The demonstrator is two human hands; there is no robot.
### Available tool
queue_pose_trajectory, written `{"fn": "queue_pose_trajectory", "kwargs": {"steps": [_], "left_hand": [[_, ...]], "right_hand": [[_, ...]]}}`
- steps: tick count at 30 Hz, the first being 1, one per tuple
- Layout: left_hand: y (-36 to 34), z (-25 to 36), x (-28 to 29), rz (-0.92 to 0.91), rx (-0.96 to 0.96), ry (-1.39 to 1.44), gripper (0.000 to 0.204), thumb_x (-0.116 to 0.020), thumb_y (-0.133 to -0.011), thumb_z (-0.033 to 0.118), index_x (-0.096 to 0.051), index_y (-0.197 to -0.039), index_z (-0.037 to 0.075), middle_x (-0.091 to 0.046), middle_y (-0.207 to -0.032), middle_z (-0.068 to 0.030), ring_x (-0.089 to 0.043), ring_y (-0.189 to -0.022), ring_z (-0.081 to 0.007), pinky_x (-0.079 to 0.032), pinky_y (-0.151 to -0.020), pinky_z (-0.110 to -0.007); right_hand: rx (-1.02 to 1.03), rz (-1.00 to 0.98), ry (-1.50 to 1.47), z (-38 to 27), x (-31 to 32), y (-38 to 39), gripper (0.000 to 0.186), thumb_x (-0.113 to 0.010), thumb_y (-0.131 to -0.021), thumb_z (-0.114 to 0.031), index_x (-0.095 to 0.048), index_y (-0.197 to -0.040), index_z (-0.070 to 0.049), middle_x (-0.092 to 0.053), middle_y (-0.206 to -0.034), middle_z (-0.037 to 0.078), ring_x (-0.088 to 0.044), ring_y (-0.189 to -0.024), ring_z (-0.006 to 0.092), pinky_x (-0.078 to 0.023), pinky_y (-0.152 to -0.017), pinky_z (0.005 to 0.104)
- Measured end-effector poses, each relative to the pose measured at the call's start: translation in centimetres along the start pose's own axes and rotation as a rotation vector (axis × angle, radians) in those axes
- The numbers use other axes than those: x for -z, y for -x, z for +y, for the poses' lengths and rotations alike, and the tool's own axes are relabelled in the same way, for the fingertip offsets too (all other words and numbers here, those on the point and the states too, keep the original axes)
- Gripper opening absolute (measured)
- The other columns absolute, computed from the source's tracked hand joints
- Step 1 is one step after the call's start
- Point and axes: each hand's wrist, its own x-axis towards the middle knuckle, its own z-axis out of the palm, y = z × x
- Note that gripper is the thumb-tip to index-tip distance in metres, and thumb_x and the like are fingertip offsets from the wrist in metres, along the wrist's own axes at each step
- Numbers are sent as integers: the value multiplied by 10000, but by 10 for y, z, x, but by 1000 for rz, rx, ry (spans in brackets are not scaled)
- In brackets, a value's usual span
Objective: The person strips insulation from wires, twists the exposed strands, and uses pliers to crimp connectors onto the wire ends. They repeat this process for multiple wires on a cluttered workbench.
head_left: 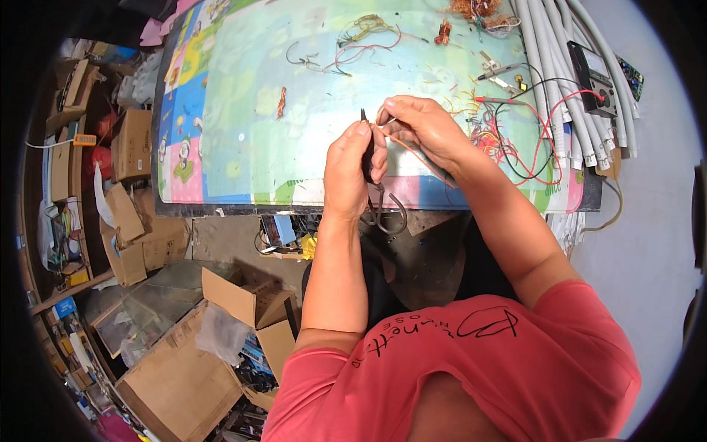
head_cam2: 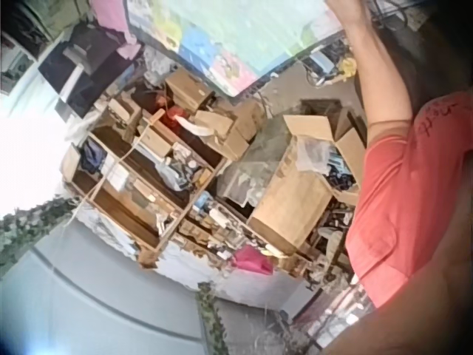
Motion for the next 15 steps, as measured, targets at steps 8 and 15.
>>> {"fn": "queue_pose_trajectory", "kwargs": {"steps": [8, 15], "left_hand": [[-4, -17, 3, 130, -122, -487, 368, -454, -1029, 272, -519, -745, 47, -452, -613, 38, -384, -565, -52, -334, -511, -231], [-7, -23, 3, 239, -180, -636, 371, -449, -1025, 254, -528, -744, 25, -470, -599, 6, -394, -566, -77, -344, -517, -271]], "right_hand": [[3, 4, -136, 9, -8, -5, 270, -604, -951, -296, -674, -918, -38, -642, -843, 5, -570, -780, 83, -450, -699, 241], [102, 54, 225, 12, -18, -3, 235, -566, -963, -231, -627, -843, -39, -561, -738, -21, -486, -675, 62, -401, -618, 230]]}}
